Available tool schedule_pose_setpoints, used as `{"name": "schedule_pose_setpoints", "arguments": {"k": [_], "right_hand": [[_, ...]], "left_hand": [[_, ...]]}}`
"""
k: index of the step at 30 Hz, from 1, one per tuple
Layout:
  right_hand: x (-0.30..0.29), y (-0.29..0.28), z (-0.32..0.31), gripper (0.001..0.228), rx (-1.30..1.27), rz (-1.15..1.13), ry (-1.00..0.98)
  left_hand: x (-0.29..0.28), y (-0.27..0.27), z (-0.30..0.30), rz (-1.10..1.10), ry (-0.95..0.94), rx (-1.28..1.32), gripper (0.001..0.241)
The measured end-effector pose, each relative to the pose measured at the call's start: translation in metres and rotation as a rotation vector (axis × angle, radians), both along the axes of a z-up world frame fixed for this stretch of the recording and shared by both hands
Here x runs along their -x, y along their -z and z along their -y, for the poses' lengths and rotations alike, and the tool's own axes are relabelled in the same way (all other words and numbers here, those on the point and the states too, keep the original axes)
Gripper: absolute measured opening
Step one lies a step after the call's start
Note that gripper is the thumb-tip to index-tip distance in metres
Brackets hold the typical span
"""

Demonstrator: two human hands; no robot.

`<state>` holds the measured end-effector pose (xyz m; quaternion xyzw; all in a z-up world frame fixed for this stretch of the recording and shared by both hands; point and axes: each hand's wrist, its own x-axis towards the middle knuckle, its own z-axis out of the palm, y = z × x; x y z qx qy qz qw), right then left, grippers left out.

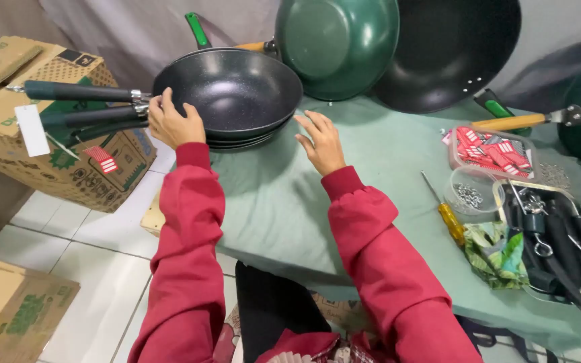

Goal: Attaching a handle bracket to a wok and preparing fasteners for assembly.

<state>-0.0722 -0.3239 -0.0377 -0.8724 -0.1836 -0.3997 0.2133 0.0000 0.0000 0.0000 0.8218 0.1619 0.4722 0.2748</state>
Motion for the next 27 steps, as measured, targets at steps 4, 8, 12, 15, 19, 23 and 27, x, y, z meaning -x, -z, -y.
{"name": "schedule_pose_setpoints", "arguments": {"k": [4, 8, 12, 15, 19, 23, 27], "right_hand": [[0.052, -0.005, 0.078, 0.039, -0.036, 0.023, 0.044], [0.113, -0.011, 0.173, 0.032, -0.046, 0.087, 0.162], [0.191, -0.023, 0.275, 0.030, 0.034, 0.144, 0.425], [0.241, -0.006, 0.367, 0.027, 0.218, 0.196, 0.796], [0.308, -0.019, 0.428, 0.027, 0.333, 0.129, 1.109], [0.342, -0.017, 0.481, 0.032, 0.263, -0.147, 1.278], [0.350, 0.042, 0.565, 0.045, 0.161, -0.530, 1.378]], "left_hand": [[0.050, -0.005, 0.098, 0.199, 0.166, -0.102, 0.048], [0.086, 0.010, 0.214, 0.293, 0.567, -0.069, 0.044], [0.126, 0.028, 0.344, 0.159, 1.237, 0.243, 0.041], [0.156, 0.045, 0.433, -0.032, 1.539, 0.315, 0.043], [0.214, 0.028, 0.525, -0.228, 1.708, 0.354, 0.037], [0.259, 0.012, 0.596, -0.571, 1.884, 0.412, 0.039], [0.273, 0.042, 0.672, -0.834, 2.021, 0.729, 0.033]]}}
